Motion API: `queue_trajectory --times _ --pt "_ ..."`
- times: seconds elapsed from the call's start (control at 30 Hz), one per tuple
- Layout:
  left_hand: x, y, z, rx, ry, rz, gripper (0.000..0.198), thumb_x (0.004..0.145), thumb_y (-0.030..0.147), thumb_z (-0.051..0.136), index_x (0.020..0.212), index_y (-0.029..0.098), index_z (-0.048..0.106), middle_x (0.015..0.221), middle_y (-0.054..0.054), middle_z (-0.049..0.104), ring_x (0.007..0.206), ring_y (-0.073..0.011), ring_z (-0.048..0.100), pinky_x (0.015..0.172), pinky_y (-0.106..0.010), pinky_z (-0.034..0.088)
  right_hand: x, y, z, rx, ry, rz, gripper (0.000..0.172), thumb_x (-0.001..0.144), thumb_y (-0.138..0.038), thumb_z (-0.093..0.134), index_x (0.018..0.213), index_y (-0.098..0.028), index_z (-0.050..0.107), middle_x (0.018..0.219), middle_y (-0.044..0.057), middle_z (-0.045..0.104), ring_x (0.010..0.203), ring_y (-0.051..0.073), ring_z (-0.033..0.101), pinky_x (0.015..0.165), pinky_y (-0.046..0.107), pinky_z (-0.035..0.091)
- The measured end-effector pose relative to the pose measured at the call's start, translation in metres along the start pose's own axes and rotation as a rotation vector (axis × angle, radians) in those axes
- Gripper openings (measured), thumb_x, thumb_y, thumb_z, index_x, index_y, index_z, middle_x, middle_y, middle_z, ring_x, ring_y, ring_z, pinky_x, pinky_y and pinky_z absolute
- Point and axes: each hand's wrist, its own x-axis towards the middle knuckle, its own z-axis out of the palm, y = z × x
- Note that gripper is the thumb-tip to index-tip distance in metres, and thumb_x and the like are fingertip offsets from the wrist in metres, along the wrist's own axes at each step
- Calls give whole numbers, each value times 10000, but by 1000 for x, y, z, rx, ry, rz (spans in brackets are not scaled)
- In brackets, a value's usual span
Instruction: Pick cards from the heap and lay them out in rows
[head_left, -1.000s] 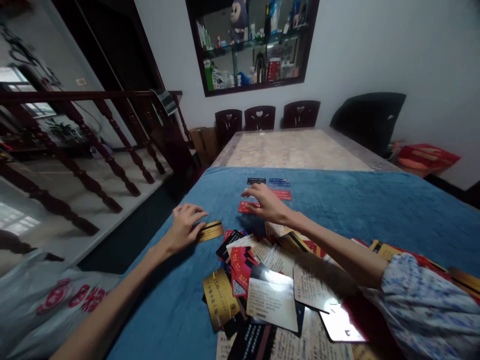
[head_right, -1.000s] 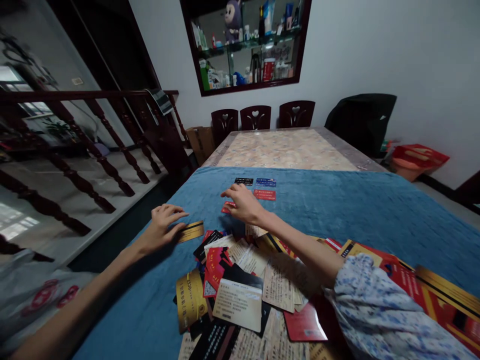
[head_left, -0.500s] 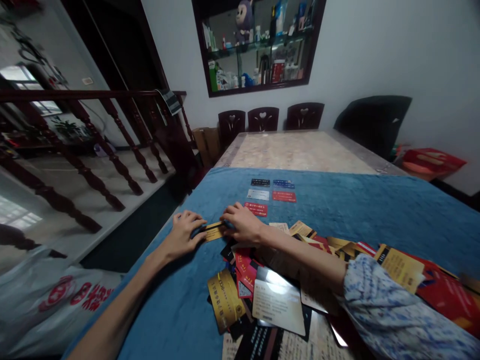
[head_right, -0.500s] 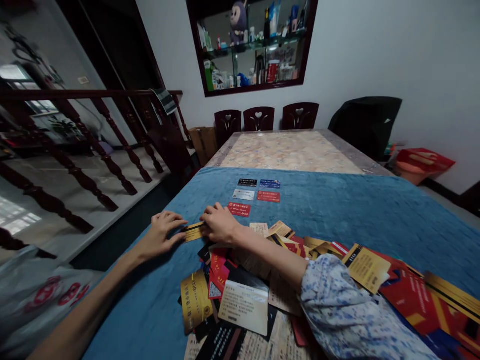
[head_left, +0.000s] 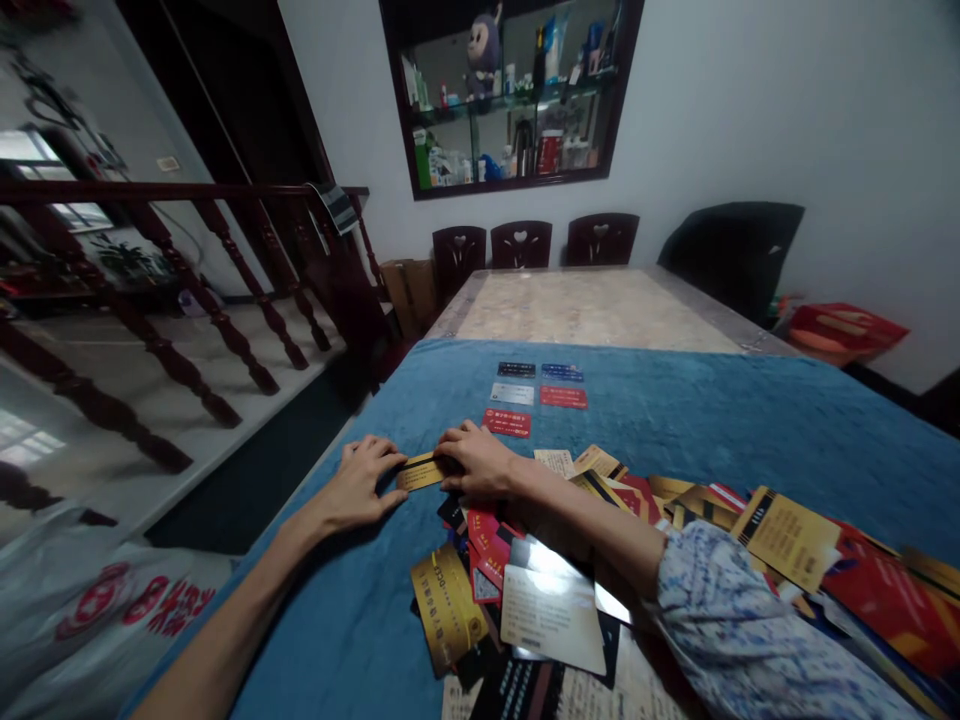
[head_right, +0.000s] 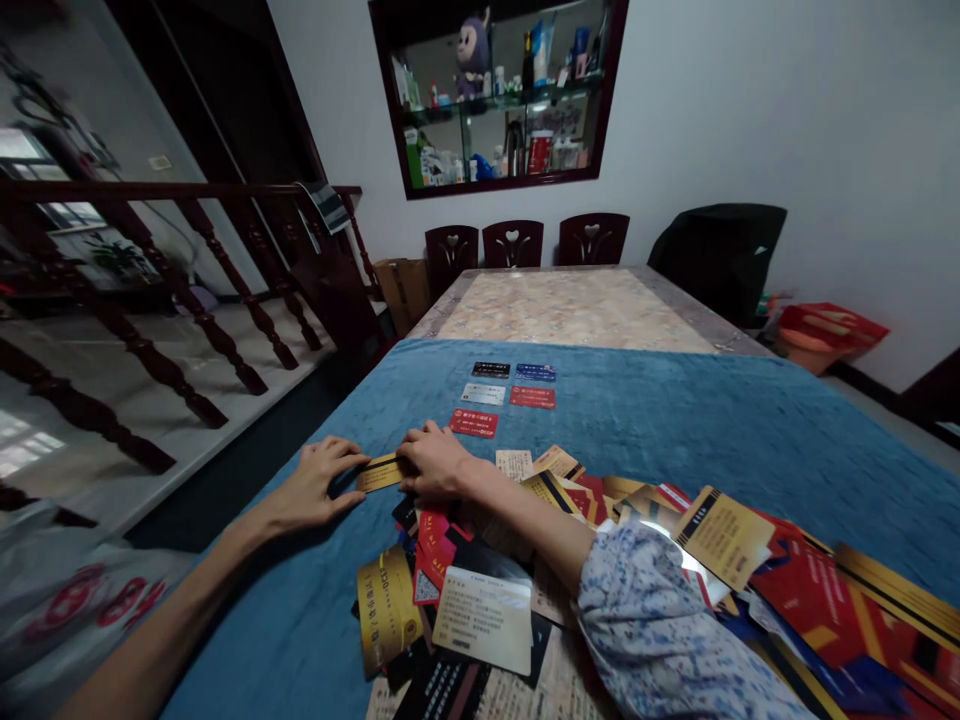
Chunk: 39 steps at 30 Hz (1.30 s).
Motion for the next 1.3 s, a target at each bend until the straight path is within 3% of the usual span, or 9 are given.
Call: queue_trajectory --times 0.23,0.53,0.7,0.9,1.07,1.3 --pt "-2 2 -1 -28 3 63 358 819 336 604 1149 215 674 1061 -76 620 1028 -255 530 910 -415 418 0 4 4 -52 45 -66 346 838 -384 697 1124 -190 683 1150 113 630 1028 271 479 811 385 402" --pt "-2 -4 0 -167 77 167 287 932 323 482 999 198 731 923 -77 666 908 -209 555 865 -369 467 0 7 -2 -7 80 -140 290 956 -386 545 1041 -174 723 972 81 703 888 196 560 872 339 386" --pt "0 -9 1 -263 142 121 339 969 328 429 983 199 741 894 -68 697 875 -195 583 848 -354 481 2 7 -3 73 104 -133 286 1001 -297 472 1042 -164 721 980 74 737 890 175 626 931 322 372" --pt "2 -12 8 -335 213 45 336 969 319 443 903 172 737 818 -53 685 798 -172 588 769 -308 483 3 10 2 95 114 -12 167 925 -193 561 957 -145 718 895 76 724 843 185 587 776 278 384" --pt "5 -18 16 -414 271 4 303 947 304 486 900 159 748 799 -51 676 750 -155 592 726 -279 469 3 12 5 122 151 21 140 862 -108 576 903 -135 708 922 83 726 851 190 578 783 275 374" --pt "6 -18 22 -497 312 -43 276 929 292 518 935 171 765 798 -48 690 742 -153 616 725 -273 478 1 13 7 196 208 61 156 845 -134 602 934 -144 729 907 87 740 849 213 609 774 290 403"
